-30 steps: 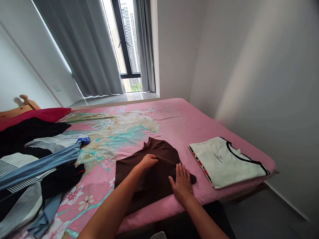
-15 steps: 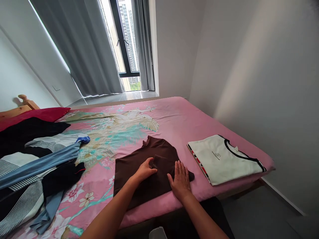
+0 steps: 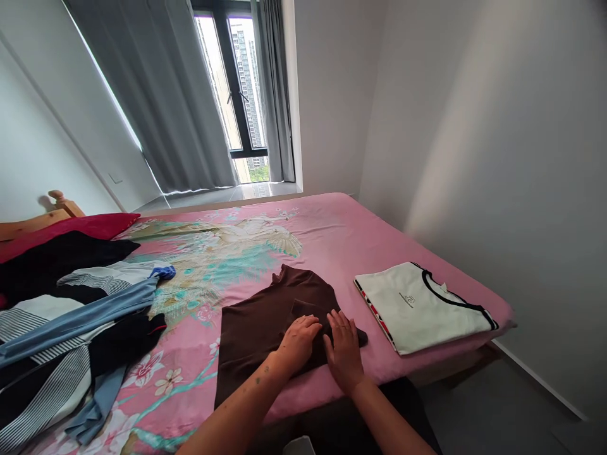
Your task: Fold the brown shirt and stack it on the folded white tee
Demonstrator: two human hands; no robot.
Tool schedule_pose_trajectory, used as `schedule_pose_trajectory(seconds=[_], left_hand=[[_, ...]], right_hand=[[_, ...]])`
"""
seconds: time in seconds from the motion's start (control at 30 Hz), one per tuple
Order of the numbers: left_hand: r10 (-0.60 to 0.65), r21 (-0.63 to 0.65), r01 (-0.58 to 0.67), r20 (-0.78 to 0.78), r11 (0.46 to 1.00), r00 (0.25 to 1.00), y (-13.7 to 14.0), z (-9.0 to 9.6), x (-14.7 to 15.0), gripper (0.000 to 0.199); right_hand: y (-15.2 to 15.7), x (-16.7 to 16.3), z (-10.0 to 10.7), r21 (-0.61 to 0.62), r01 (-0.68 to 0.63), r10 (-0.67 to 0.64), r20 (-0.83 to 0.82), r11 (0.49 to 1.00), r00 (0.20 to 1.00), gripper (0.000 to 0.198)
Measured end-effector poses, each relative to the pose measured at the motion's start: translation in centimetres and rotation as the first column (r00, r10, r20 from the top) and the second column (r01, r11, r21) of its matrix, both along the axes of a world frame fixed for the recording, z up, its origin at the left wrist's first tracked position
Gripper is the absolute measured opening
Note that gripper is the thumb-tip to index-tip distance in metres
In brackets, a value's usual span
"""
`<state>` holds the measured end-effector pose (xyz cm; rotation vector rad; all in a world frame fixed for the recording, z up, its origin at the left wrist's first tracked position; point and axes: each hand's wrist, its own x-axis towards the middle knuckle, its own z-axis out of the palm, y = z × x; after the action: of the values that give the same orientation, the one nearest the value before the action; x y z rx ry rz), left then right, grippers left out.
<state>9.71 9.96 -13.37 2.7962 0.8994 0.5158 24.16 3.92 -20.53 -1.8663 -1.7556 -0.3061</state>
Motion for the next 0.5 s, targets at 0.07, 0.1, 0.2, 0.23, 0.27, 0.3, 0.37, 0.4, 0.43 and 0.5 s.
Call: schedule_pose_trajectory(seconds=[0.07, 0.1, 0.2, 0.23, 0.27, 0.3, 0.37, 0.4, 0.43, 0.5], left_hand=[[0.046, -0.013, -0.048, -0.081, 0.999, 0.996, 0.4, -0.6, 0.2, 0.041], [0.091, -0.025, -0.095, -0.117, 0.995, 0.989, 0.6, -1.0, 0.0, 0.043], [0.221, -0.061, -0.238, -0.201, 0.969, 0.954, 1.5, -2.4, -0.9, 0.060], [0.246, -0.067, -0.266, -0.218, 0.962, 0.944, 1.7, -2.8, -1.2, 0.066], [0.256, -0.070, -0.278, -0.231, 0.958, 0.939, 1.9, -3.1, -1.5, 0.069], [0.257, -0.072, -0.281, -0.239, 0.957, 0.936, 2.0, -3.4, -1.7, 0.070], [0.257, -0.078, -0.284, -0.253, 0.956, 0.933, 2.2, -3.5, -1.8, 0.071], [0.252, -0.088, -0.283, -0.263, 0.955, 0.931, 2.2, -3.3, -1.8, 0.072], [0.250, -0.097, -0.285, -0.272, 0.954, 0.929, 2.2, -3.1, -1.6, 0.072], [0.260, -0.099, -0.296, -0.276, 0.950, 0.925, 2.2, -2.4, -1.1, 0.071]], right_hand=[[-0.7, 0.4, 0.2, -0.075, -0.062, 0.065, 0.031, 0.995, 0.997, 0.047], [-1.0, 0.7, 0.1, -0.129, -0.055, 0.060, 0.031, 0.990, 0.998, 0.049], [-1.6, 1.6, -0.6, -0.272, 0.041, -0.039, 0.015, 0.961, 0.999, 0.060], [-1.8, 1.8, -0.8, -0.299, 0.063, -0.061, 0.015, 0.952, 0.998, 0.063], [-1.9, 1.9, -1.0, -0.317, 0.073, -0.070, 0.019, 0.946, 0.997, 0.064], [-1.9, 2.0, -1.1, -0.329, 0.078, -0.075, 0.023, 0.941, 0.997, 0.064], [-2.0, 2.0, -1.0, -0.345, 0.085, -0.080, 0.028, 0.935, 0.996, 0.064], [-2.0, 1.9, -0.7, -0.351, 0.085, -0.080, 0.029, 0.933, 0.996, 0.064], [-2.0, 1.8, -0.4, -0.355, 0.088, -0.083, 0.028, 0.931, 0.996, 0.063], [-2.0, 1.3, 0.5, -0.352, 0.095, -0.093, 0.024, 0.931, 0.995, 0.062]])
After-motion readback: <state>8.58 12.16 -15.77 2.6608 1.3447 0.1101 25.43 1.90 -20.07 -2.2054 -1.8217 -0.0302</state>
